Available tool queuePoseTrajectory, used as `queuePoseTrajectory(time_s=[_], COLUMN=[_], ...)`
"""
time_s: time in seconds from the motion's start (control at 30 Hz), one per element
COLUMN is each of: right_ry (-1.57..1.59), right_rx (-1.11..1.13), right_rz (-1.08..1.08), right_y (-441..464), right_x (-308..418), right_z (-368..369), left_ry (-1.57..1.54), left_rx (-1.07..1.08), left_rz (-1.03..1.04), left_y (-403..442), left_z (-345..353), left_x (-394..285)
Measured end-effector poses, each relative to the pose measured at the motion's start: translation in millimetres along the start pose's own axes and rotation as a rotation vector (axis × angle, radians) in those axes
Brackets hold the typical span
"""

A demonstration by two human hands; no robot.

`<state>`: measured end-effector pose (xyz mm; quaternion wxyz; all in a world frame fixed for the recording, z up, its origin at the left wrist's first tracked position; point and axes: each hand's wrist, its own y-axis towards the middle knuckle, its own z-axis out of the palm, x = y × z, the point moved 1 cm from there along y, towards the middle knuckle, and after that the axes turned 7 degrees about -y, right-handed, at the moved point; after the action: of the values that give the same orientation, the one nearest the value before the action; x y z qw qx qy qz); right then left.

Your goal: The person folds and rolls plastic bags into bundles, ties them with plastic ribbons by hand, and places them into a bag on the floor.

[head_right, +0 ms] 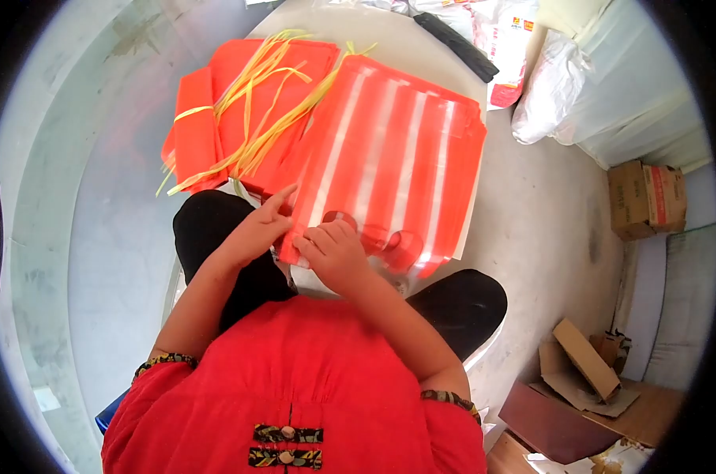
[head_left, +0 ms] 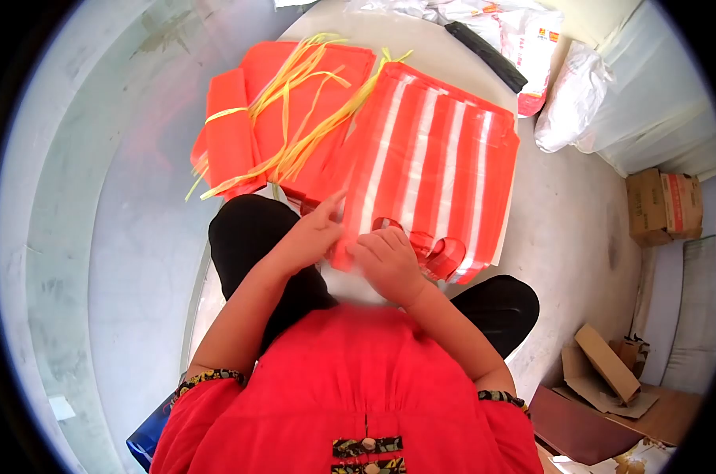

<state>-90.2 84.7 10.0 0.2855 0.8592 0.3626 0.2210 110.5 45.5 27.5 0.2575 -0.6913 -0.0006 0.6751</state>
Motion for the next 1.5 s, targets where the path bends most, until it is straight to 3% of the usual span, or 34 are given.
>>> queuePoseTrajectory(time_s=[0.1, 0.2, 0.27, 0.33, 0.37, 0.43, 0.47, 0.57, 0.63, 0.87, 1.0, 1.07, 1.13, 1.3, 1.4, 1.5], right_ry=[0.064, 0.197, 0.345, 0.435, 0.481, 0.537, 0.564, 0.535, 0.475, 0.397, 0.21, 0.088, 0.011, 0.033, -0.017, -0.224], right_rx=[0.001, -0.012, -0.001, -0.026, -0.039, -0.174, -0.24, -0.109, -0.024, 0.129, 0.432, 0.48, 0.515, 0.549, 0.287, 0.169], right_rz=[0.075, 0.318, 0.61, 0.855, 0.978, 1.026, 1.049, 1.194, 1.165, 1.145, 1.179, 1.136, 1.106, 1.115, 1.029, 0.603], right_y=[0, -4, -13, -13, -13, -17, -19, -25, -39, -55, -40, -37, -33, -36, -66, -89], right_x=[-5, -12, -18, -28, -35, -53, -61, -79, -94, -104, -99, -98, -96, -93, -89, -85], right_z=[-9, -13, -13, -23, -28, -29, -30, -38, -32, -26, -43, -45, -47, -53, -54, -54], left_ry=[0.129, 0.587, 0.723, 0.688, 0.652, 0.58, 0.628, 0.769, 0.859, 0.892, 0.984, 1.067, 1.043, 0.909, 0.909, 0.9], left_rx=[-0.019, -0.137, -0.093, 0.075, 0.057, 0.021, 0.012, -0.034, -0.09, -0.118, -0.173, -0.212, -0.083, 0.207, 0.228, 0.22], left_rz=[0.052, 0.601, 0.769, 0.735, 0.632, 0.419, 0.455, 0.582, 0.689, 0.651, 0.814, 0.937, 0.971, 0.983, 0.975, 0.973], left_y=[16, 50, 67, 80, 82, 84, 86, 94, 95, 103, 109, 110, 102, 96, 101, 98], left_z=[-4, -5, -4, -2, 0, 3, 5, 9, 13, 17, 22, 32, 50, 92, 97, 97], left_x=[-7, 8, 4, -5, -7, -8, -6, -5, -6, 0, 4, 3, -3, 6, 14, 13])
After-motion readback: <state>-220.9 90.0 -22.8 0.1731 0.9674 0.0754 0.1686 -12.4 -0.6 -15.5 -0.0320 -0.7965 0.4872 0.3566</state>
